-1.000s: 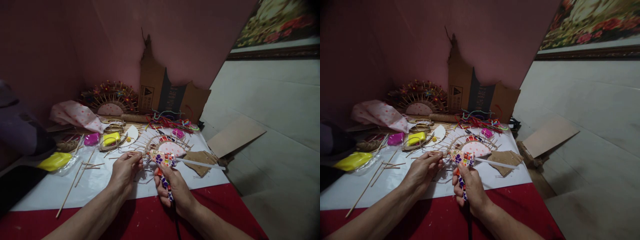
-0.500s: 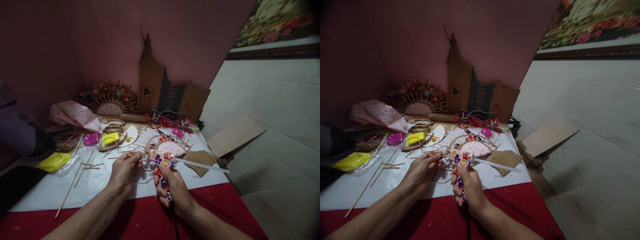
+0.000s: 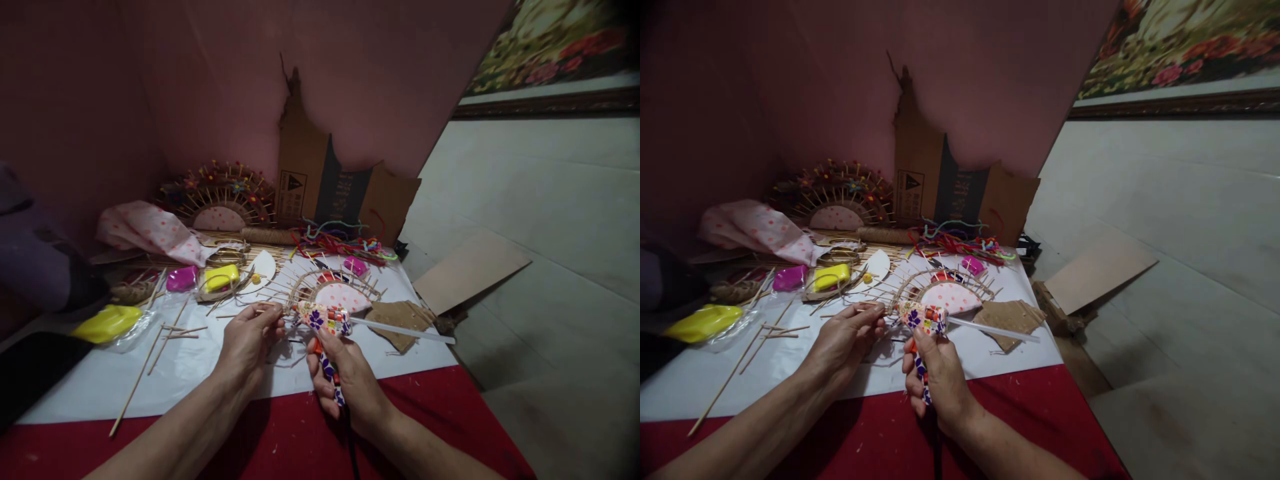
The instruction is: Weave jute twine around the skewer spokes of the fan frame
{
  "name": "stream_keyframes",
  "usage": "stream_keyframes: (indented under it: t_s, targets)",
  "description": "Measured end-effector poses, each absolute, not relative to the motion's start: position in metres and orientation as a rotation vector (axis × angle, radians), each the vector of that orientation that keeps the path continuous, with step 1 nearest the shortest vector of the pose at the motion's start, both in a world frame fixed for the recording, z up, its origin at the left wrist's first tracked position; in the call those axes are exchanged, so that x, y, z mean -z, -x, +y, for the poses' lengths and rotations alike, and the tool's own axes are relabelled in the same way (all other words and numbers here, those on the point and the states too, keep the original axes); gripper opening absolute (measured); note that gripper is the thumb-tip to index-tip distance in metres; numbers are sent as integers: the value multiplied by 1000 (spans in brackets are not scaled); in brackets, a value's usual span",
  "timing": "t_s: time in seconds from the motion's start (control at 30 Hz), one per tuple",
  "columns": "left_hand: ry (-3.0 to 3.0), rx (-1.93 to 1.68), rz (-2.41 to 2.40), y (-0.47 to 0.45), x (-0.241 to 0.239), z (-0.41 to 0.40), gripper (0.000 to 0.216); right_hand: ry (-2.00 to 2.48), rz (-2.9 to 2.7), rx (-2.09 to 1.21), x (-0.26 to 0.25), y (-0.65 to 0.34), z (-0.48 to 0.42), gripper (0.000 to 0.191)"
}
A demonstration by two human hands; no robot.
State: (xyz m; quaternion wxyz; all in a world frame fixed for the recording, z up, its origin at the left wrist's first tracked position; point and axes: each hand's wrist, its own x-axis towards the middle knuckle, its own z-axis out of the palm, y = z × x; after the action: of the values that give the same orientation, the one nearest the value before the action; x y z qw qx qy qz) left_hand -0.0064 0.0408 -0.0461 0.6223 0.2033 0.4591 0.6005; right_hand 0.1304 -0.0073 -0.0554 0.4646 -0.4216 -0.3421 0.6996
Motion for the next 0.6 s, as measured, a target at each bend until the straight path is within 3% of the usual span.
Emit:
stream_keyframes:
  t_s: [0.6]
  targets:
    - [-474, -1376, 1047, 6, 48, 41, 8, 1065, -806, -1727, 56, -130, -7, 35]
